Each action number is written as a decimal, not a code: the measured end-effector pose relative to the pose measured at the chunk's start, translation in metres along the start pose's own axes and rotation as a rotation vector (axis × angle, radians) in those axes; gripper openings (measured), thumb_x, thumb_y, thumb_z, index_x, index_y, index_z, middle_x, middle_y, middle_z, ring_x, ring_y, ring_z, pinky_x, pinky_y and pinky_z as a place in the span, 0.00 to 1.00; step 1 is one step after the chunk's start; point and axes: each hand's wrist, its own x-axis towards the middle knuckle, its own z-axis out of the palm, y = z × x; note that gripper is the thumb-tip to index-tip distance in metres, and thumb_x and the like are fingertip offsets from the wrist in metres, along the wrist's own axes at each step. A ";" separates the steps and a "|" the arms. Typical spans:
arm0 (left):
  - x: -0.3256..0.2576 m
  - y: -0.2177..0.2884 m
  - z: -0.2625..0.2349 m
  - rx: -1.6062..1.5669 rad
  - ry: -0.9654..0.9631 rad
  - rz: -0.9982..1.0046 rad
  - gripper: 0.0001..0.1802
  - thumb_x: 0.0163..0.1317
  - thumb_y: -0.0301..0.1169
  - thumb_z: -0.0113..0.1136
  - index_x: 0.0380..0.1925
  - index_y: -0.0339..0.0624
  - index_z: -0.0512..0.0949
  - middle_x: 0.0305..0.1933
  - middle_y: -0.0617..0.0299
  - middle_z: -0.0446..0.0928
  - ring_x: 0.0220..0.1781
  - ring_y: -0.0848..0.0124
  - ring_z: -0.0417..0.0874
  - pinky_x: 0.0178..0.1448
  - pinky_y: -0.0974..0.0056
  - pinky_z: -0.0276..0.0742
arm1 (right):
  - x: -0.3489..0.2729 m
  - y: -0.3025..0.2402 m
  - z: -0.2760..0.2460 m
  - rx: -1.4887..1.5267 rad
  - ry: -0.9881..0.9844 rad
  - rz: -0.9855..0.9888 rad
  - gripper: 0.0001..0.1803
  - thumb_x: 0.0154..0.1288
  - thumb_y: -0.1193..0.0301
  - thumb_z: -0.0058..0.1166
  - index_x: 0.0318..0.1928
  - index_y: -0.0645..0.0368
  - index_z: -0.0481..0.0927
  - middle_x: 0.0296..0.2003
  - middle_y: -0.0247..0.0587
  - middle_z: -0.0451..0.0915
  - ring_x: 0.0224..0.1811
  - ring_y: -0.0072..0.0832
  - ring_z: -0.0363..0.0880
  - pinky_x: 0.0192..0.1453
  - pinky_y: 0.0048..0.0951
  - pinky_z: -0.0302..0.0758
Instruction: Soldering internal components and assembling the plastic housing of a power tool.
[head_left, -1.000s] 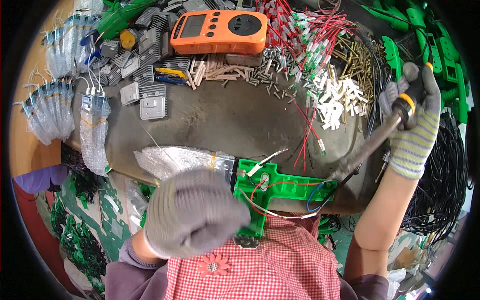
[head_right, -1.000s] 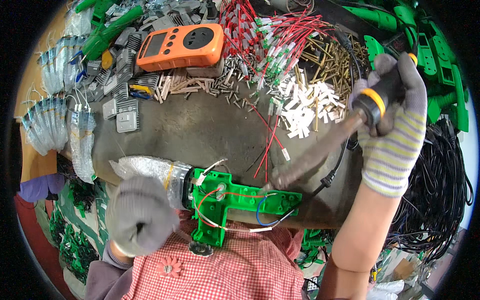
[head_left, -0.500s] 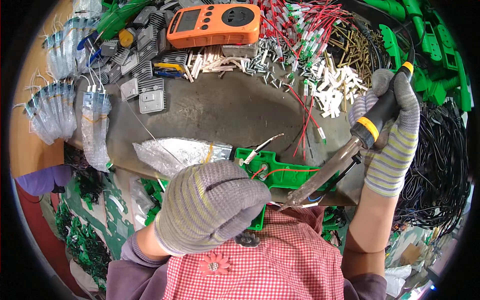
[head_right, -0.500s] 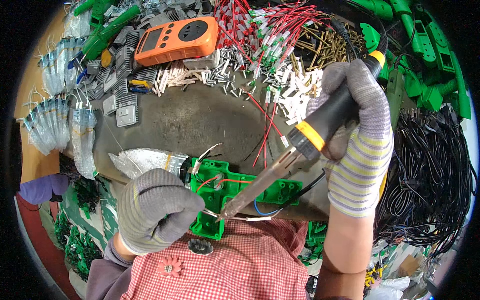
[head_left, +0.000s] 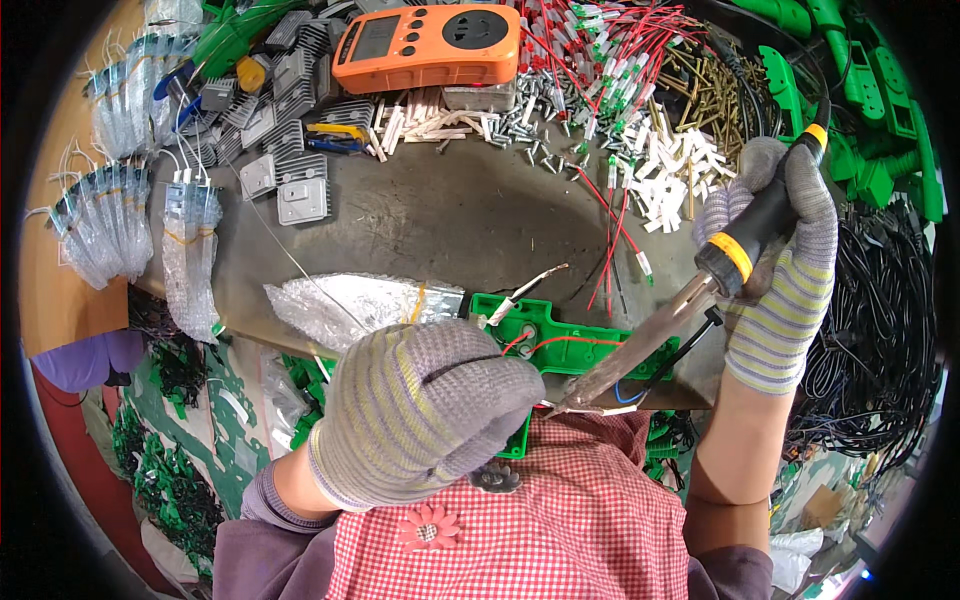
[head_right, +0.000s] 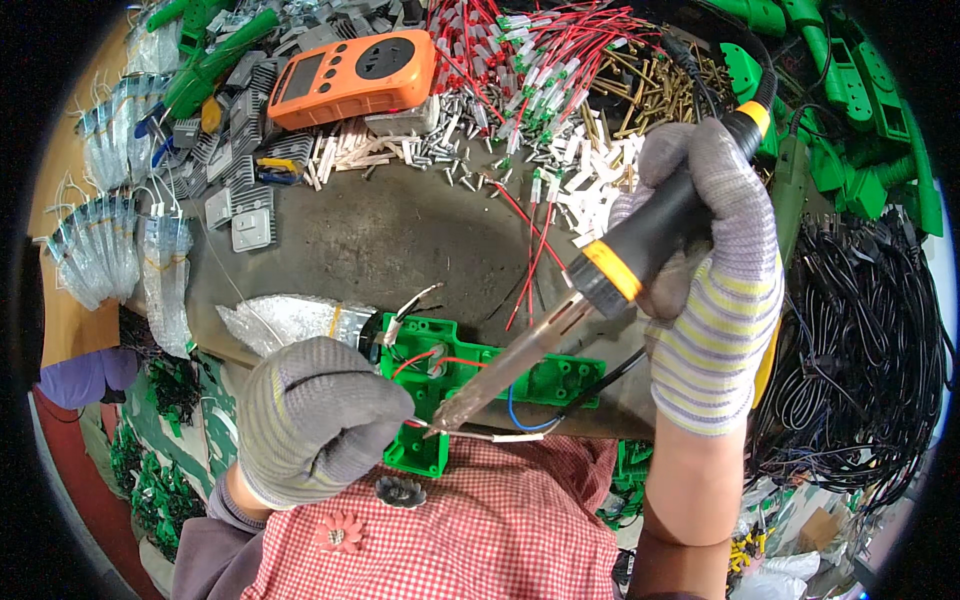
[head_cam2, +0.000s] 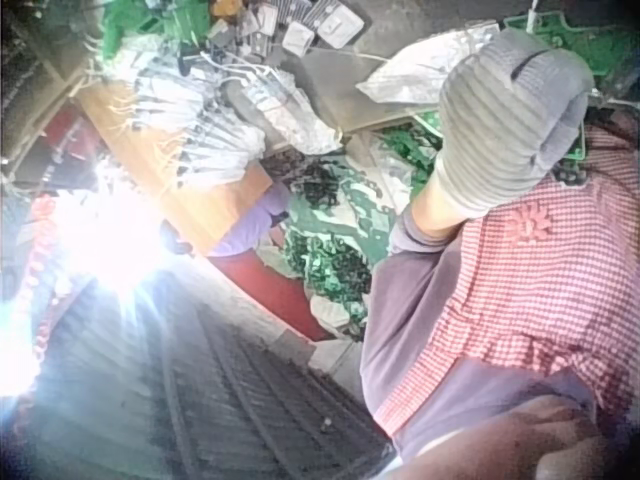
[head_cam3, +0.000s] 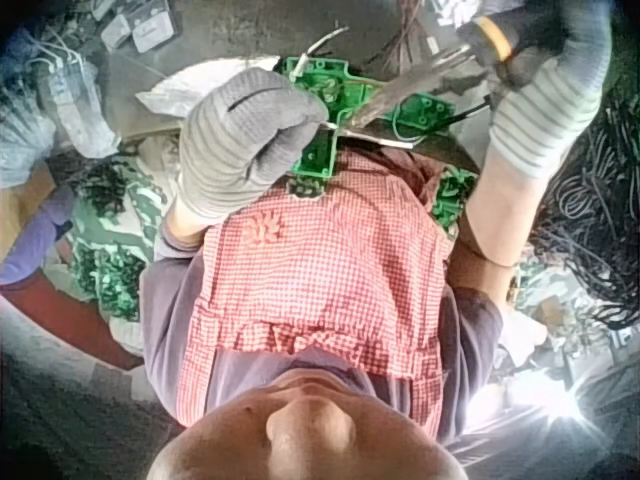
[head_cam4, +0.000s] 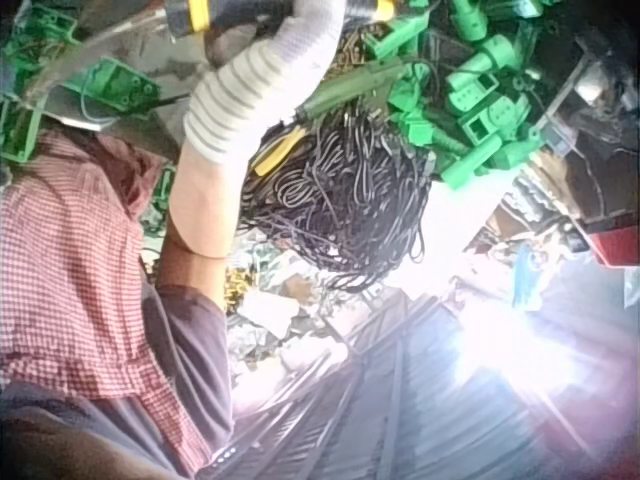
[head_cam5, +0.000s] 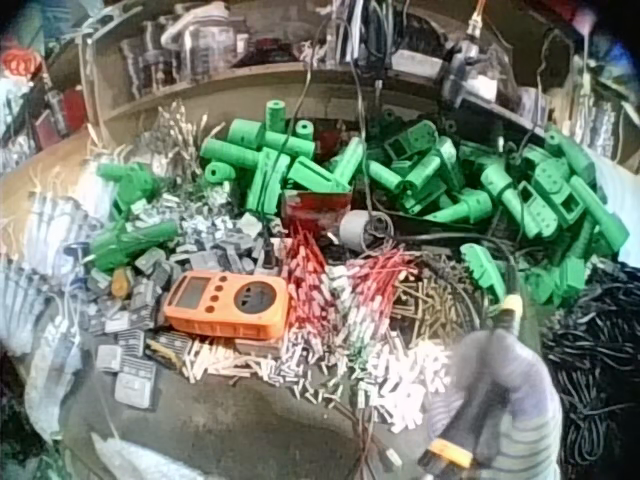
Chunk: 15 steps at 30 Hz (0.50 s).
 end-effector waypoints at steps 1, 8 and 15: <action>0.002 0.000 -0.003 0.000 0.001 0.000 0.09 0.49 0.24 0.72 0.32 0.47 0.84 0.28 0.62 0.80 0.28 0.64 0.81 0.30 0.62 0.75 | 0.002 0.000 -0.001 -0.001 0.000 0.000 0.18 0.74 0.57 0.52 0.41 0.64 0.76 0.19 0.33 0.72 0.15 0.24 0.70 0.19 0.25 0.68; 0.023 -0.026 -0.017 0.139 0.248 0.081 0.13 0.51 0.20 0.65 0.38 0.44 0.82 0.32 0.58 0.81 0.30 0.58 0.81 0.32 0.57 0.76 | 0.008 -0.017 -0.022 0.129 0.041 -0.029 0.18 0.72 0.57 0.55 0.41 0.61 0.81 0.20 0.30 0.74 0.17 0.23 0.69 0.21 0.25 0.70; 0.025 -0.077 0.001 0.277 0.252 -0.107 0.07 0.58 0.21 0.62 0.37 0.41 0.80 0.38 0.52 0.81 0.40 0.52 0.83 0.43 0.55 0.78 | 0.018 -0.032 -0.052 0.162 0.054 -0.337 0.19 0.72 0.57 0.57 0.47 0.61 0.79 0.33 0.36 0.81 0.29 0.23 0.81 0.32 0.23 0.80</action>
